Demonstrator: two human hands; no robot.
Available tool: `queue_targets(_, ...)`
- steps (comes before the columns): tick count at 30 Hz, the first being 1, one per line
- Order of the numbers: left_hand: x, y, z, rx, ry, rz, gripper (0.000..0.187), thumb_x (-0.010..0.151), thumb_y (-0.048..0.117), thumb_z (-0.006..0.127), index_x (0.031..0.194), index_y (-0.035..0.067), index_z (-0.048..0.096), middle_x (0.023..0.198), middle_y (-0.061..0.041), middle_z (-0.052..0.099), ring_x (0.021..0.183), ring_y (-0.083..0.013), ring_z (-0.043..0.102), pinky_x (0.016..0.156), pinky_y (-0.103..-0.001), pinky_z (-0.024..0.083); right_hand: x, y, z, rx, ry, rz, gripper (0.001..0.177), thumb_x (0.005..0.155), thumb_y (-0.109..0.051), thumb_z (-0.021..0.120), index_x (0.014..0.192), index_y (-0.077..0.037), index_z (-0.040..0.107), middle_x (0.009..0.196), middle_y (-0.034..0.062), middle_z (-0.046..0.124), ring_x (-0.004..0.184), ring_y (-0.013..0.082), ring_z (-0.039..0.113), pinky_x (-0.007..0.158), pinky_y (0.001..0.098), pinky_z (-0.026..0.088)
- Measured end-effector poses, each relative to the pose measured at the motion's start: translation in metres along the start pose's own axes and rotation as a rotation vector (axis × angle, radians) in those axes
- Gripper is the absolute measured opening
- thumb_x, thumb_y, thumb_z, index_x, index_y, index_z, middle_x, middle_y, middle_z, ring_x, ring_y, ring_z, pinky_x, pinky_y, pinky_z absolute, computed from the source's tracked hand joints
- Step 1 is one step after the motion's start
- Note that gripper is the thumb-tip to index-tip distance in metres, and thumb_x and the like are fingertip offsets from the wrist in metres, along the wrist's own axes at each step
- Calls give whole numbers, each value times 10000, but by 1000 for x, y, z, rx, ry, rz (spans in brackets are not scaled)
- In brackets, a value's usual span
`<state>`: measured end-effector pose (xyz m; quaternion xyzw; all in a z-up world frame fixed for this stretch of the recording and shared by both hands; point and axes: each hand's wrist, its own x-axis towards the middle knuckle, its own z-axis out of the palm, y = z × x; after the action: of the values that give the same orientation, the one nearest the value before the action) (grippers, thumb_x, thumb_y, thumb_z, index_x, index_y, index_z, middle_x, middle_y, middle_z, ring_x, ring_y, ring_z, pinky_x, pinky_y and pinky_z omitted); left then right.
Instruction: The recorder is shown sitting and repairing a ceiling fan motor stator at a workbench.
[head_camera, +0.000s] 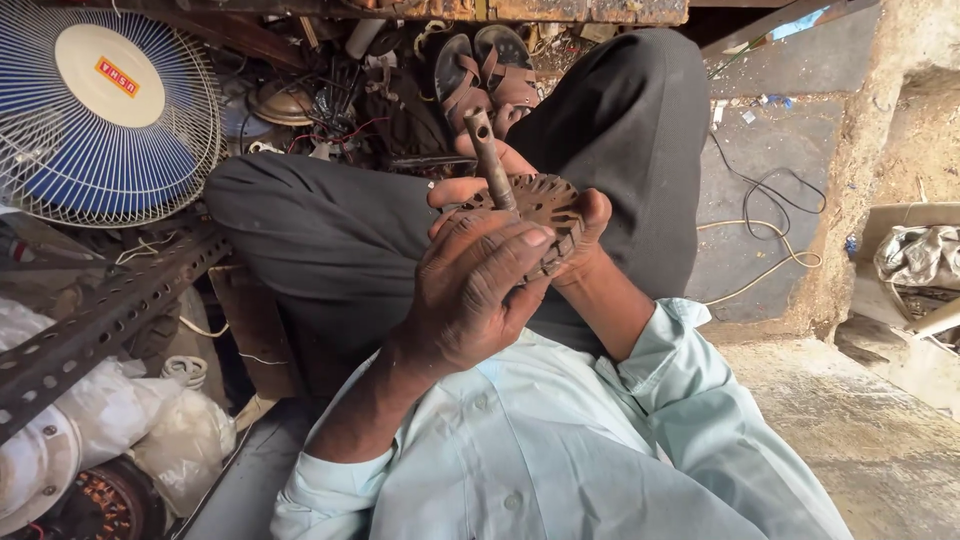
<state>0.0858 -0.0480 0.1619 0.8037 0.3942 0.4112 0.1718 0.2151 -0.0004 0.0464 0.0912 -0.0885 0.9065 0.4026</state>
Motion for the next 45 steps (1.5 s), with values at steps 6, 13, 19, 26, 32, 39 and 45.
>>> queue_targets(6,4,4,-4,5,-1,41,686,988,46,851,1479,100,374,1259,-119,637,1193,-294,658,1060,-478,539,-4,-4,-3,179,-73,9,1257,769,-554,877,1672,-16,188,1498,425,421,1367,518,533,1145,567,492)
queue_targets(13,-2,5,-13,38,10,30,599,978,8,798,1454,100,446,1192,-103,698,1177,-288,690,1020,-436,589,7,-7,4,-13,-166,-59,1250,792,-695,751,1721,-66,201,1542,369,407,1337,493,535,1114,538,511)
queue_targets(19,-2,-22,-13,228,58,73,438,1000,-42,740,1383,3,533,1186,-144,718,1154,-299,697,941,-446,603,8,13,21,252,278,-52,1247,787,-849,654,1652,-31,281,1532,373,413,1400,538,480,1204,634,421)
queue_targets(26,-23,-31,9,308,-124,44,430,929,33,722,1338,-9,598,1182,-178,693,1148,-339,684,972,-496,577,2,9,5,194,359,-52,800,961,-476,685,1595,-80,400,1429,267,530,1308,501,552,1140,608,463)
queue_targets(32,-12,-38,-9,187,151,3,565,974,175,847,1379,6,491,1315,-174,596,1263,-366,615,1076,-505,538,3,-15,1,189,483,-148,588,921,-338,667,1380,20,579,1346,267,616,1258,452,593,1062,626,529)
queue_targets(39,55,-139,7,131,-25,-343,500,893,78,769,1347,17,570,1313,-202,630,1200,-389,638,995,-453,544,2,-32,18,143,329,-261,740,923,-449,705,1475,-3,495,1410,276,559,1258,485,589,1004,561,556)
queue_targets(45,110,-284,129,343,-184,-409,624,815,88,782,1357,-29,496,1328,-308,517,1207,-486,527,1012,-529,458,-1,-37,21,40,202,-320,856,904,-475,743,1580,-76,402,1465,260,507,1258,457,576,964,522,586)
